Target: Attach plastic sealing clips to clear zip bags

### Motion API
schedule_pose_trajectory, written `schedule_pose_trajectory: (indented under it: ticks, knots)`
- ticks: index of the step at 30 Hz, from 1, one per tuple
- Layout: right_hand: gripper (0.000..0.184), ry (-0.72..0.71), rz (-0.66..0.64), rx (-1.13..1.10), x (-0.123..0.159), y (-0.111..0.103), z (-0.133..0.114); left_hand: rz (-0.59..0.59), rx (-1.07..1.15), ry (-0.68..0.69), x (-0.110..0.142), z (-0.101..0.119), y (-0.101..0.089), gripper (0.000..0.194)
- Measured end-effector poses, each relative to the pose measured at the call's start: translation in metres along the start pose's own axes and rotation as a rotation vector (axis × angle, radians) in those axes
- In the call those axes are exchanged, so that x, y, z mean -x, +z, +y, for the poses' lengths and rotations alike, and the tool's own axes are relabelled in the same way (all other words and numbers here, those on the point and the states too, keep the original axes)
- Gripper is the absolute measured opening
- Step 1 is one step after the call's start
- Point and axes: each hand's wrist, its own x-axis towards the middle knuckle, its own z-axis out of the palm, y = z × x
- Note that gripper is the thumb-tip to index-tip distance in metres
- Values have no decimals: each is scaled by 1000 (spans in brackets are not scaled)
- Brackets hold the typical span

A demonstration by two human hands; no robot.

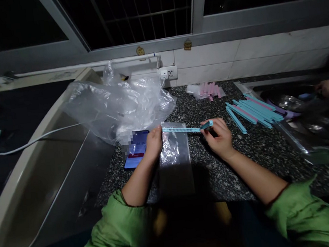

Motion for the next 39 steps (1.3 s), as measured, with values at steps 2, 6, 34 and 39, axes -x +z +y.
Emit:
schedule_pose_trajectory:
  ticks: [2,6,34,39]
  knots:
    - [9,0,-18,-39,1,5,1,32,-95,19,-2,1,-10,43]
    - [8,55,-60,-87,3,12,1,94,-225,-11,-7,0,-24,39]
    - [19,306,42,-220,2,1,10,32,185,-94,-6,0,-17,37]
    - [23,350,60,-226,2,-3,12,19,202,-127,-5,-1,-14,37]
